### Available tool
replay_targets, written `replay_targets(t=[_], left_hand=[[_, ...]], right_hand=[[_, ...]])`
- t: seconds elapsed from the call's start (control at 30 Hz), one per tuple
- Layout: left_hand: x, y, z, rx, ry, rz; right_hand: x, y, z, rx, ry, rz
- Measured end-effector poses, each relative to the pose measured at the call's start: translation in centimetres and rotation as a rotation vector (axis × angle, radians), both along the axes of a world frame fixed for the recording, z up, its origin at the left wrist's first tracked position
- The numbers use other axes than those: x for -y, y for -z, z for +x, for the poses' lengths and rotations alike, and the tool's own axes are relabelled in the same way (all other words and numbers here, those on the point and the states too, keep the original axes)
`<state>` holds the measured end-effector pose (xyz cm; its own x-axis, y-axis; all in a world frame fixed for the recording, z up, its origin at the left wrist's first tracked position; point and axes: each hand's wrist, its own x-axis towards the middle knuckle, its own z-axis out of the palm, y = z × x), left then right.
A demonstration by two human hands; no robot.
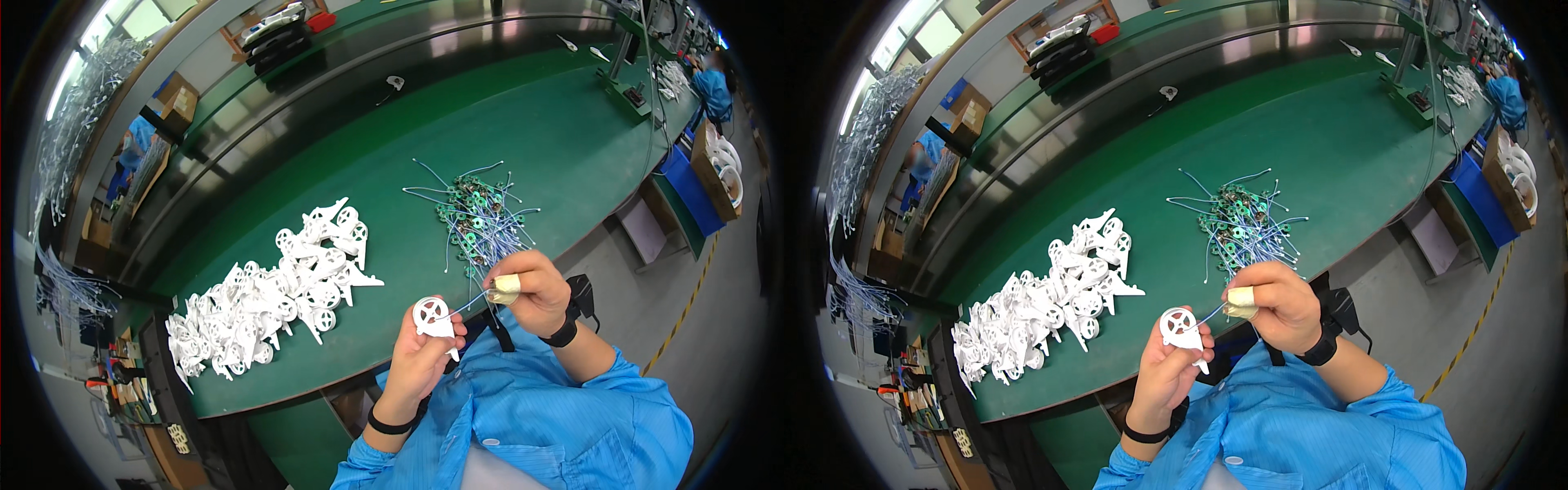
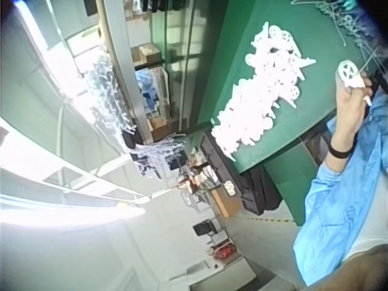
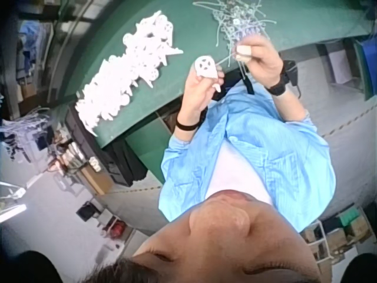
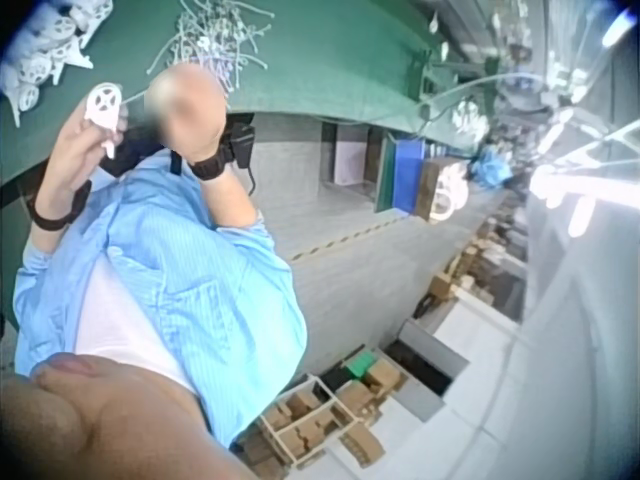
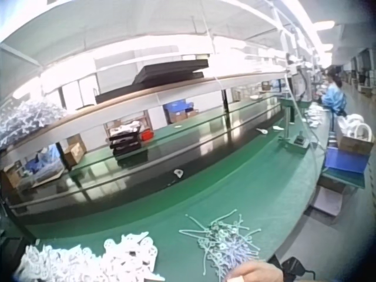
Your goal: The person picks up a white plastic frame and a green circuit board with wires, fits the board into the frame by hand, and places the assembled unit onto the conveyor belt.
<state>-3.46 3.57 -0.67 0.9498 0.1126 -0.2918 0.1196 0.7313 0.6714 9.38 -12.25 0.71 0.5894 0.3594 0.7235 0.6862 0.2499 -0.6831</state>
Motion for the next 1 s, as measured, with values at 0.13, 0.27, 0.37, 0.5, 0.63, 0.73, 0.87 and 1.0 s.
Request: replay_targets(t=[0.13,0.27,0.37,0.5,0.63,0.73,0.87,1.0], left_hand=[[0.2,-0.6,0.1,-0.017,-0.039,-0.066],[0.3,-0.1,0.2,0.078,-0.066,-0.238],[1.6,-1.6,0.0,0.12,-0.093,-0.23],[2.6,-1.4,0.1,0.097,-0.121,0.012],[3.3,-1.2,-0.1,0.136,-0.126,0.162],[3.6,-0.7,-0.2,0.182,-0.137,0.194],[4.0,-0.3,0.1,0.22,-0.123,0.375],[4.1,0.6,0.4,0.258,-0.104,0.413]], right_hand=[[0.1,1.3,-0.5,0.099,-0.042,-0.081],[-1.0,2.2,-1.5,0.126,-0.104,-0.143],[-1.6,2.5,-2.5,0.047,-0.062,-0.171],[-1.4,2.2,-2.7,-0.008,-0.029,-0.178],[-0.9,2.0,-2.7,-0.085,-0.02,-0.183],[-0.7,1.8,-3.0,-0.11,-0.004,-0.197],[-0.8,1.0,-3.5,-0.298,0.008,-0.199],[-0.9,2.0,-3.3,-0.315,0.024,-0.208]])
